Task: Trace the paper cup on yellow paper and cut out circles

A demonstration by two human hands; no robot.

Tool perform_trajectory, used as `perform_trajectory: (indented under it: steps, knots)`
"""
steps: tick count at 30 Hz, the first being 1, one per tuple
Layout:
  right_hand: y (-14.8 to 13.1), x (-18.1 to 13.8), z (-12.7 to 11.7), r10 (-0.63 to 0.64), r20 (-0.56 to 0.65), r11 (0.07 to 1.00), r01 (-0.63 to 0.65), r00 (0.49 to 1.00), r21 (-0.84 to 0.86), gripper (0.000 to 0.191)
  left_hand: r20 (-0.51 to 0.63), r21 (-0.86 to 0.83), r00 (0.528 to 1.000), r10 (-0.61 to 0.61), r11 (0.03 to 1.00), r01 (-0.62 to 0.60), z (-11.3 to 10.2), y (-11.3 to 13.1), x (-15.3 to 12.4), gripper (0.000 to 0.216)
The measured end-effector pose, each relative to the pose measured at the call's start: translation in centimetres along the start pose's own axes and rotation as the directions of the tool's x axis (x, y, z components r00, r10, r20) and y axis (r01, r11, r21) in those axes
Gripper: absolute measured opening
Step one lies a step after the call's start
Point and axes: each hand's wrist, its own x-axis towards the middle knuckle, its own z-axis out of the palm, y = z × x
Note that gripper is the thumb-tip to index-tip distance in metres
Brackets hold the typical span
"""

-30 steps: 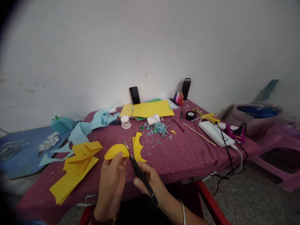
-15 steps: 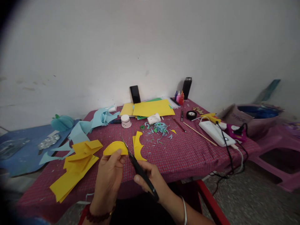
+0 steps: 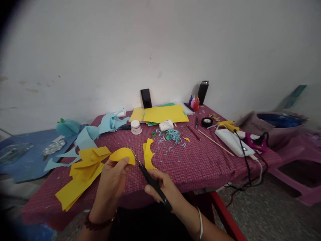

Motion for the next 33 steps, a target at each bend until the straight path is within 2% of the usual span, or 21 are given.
perform_trajectory:
  steps: [7,15,21,26,33]
  knots:
    - [-0.4,0.1,-0.2,0.002,0.054,1.000,-0.001,0.999,-0.029,0.046,0.048,0.050,0.999,0.006,0.999,-0.008,-0.4,-1.0,-0.7,0.017]
    - [-1.5,-0.4,-0.1,0.042,0.057,0.998,-0.040,0.997,-0.044,0.050,0.077,0.039,0.997,-0.017,0.999,0.014,-0.6,-1.3,-1.0,0.015]
    - [-0.5,-0.2,-0.2,-0.045,0.033,0.997,0.047,0.998,-0.066,0.046,0.097,0.045,0.994,-0.047,0.998,0.043,-0.8,-1.0,-1.0,0.017]
    - [0.1,-0.1,-0.2,-0.042,0.007,0.998,0.043,0.999,-0.043,0.053,0.095,0.013,0.992,-0.087,0.996,0.086,-0.8,-0.4,-1.0,0.019]
    - [0.2,-0.2,-0.1,-0.045,-0.007,0.997,0.044,0.999,-0.056,0.040,0.142,-0.008,0.978,-0.152,0.988,0.155,-0.8,0.3,-0.8,0.020]
